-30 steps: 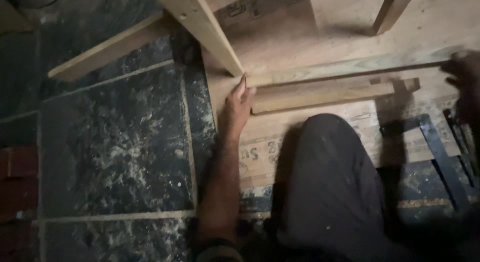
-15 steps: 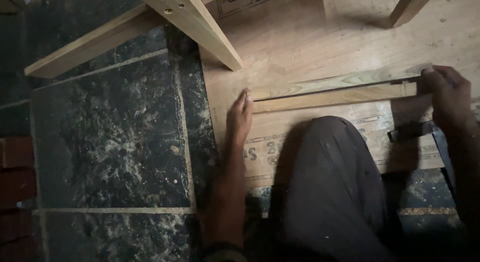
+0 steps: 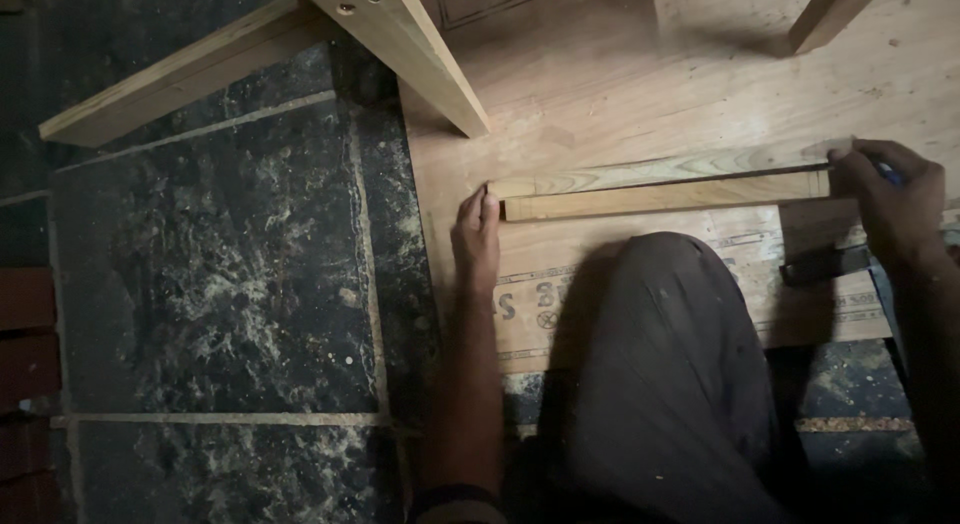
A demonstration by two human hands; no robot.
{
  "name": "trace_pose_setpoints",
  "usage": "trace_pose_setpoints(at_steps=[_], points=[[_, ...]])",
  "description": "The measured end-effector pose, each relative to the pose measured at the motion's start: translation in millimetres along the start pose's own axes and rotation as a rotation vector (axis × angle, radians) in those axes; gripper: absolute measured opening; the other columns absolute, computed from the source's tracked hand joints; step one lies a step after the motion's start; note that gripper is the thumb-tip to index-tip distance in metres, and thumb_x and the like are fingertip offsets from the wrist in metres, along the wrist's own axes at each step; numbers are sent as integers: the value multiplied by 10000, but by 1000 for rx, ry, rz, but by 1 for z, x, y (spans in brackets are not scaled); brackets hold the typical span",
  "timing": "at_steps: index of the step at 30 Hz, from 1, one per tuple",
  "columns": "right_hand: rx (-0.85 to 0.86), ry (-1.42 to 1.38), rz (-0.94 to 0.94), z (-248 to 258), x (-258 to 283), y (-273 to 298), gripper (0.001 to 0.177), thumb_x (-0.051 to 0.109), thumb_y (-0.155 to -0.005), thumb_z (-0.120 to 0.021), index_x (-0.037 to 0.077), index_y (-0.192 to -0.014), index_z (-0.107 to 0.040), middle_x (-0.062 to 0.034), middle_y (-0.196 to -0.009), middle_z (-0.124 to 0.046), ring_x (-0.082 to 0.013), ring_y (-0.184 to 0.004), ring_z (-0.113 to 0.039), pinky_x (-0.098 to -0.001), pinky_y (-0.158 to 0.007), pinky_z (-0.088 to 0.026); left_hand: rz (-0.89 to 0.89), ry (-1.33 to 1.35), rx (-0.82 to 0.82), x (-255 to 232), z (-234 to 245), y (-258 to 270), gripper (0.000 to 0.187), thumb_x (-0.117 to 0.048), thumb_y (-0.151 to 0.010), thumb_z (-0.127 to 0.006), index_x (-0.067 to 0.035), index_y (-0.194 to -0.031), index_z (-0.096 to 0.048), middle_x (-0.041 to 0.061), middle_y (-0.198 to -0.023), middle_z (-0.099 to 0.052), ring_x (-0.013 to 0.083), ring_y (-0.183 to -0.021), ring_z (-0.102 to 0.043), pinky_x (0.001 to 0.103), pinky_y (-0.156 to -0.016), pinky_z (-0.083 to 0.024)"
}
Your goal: The recorder marks measurements on wood pieces using a pen and a combination square while seated on the floor in a workshop.
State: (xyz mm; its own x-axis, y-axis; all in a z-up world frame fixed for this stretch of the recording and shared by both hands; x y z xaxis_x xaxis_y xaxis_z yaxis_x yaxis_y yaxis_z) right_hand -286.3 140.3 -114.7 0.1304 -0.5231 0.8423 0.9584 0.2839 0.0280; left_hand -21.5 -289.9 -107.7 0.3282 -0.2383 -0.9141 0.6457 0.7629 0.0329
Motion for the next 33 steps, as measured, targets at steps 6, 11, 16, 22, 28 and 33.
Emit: trace_pose_setpoints(at_steps=[6,11,16,22,28,33], points=[[58,-44,-111,2,11,7,382,293,-1181,-675,-83,-1160,-738,-155,-936,-709,-204,-891,-642,-340,-781,-503,-9,28,-93,8,-7,3,404,-272,-1057,-538,-9,-1347,-638,172,-1349,-650,273,-1244,-632,355,-1060,-495],[88,-65,-36,0,-11,-8,338,298,-1130,-671,-33,-1161,-727,-71,-937,-694,-148,-838,-627,-300,-734,-503,-18,465,-86,80,-17,-10,385,-209,-1056,-587,13,-1372,-581,150,-1364,-597,288,-1228,-593,420,-1053,-522],[111,-241,-14,-6,-58,-24,322,310,-1101,-643,25,-969,-710,-3,-832,-649,-95,-785,-564,-269,-698,-463,-141,765,-22,125,-26,-20,340,-161,-1075,-564,20,-1363,-554,119,-1376,-552,248,-1270,-566,425,-1076,-549],[128,-340,-148,-3,-26,-15,311,297,-1069,-596,29,-983,-727,8,-801,-651,-94,-757,-582,-268,-700,-477,-208,37,-156,76,-16,-8,376,-212,-1109,-511,56,-1348,-622,134,-1244,-654,229,-1099,-637,346,-976,-512],[141,-171,-119,6,2,-13,313,294,-1042,-623,8,-988,-741,-36,-774,-664,-112,-735,-590,-291,-690,-495,-103,121,-168,67,-18,-10,389,-247,-1109,-515,44,-1342,-625,116,-1220,-649,198,-1081,-628,331,-958,-515],[110,-5,-60,12,8,-14,283,298,-1007,-662,41,-1076,-757,-88,-904,-750,-152,-836,-682,-309,-789,-536,-97,296,-126,91,-19,-11,409,-282,-1127,-528,46,-1352,-617,114,-1237,-623,178,-1103,-606,308,-977,-518]])
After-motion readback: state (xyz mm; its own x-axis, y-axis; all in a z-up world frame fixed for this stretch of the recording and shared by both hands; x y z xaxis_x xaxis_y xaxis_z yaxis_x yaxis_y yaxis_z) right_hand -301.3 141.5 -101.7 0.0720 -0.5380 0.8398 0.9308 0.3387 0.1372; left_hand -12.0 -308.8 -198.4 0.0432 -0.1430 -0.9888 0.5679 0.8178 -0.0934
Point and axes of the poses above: each hand's wrist, its own y-axis away from the middle knuckle, its own z-axis out of the back of the hand, x = y × z, the point moved 3 cm from there along -y, towards the middle knuckle
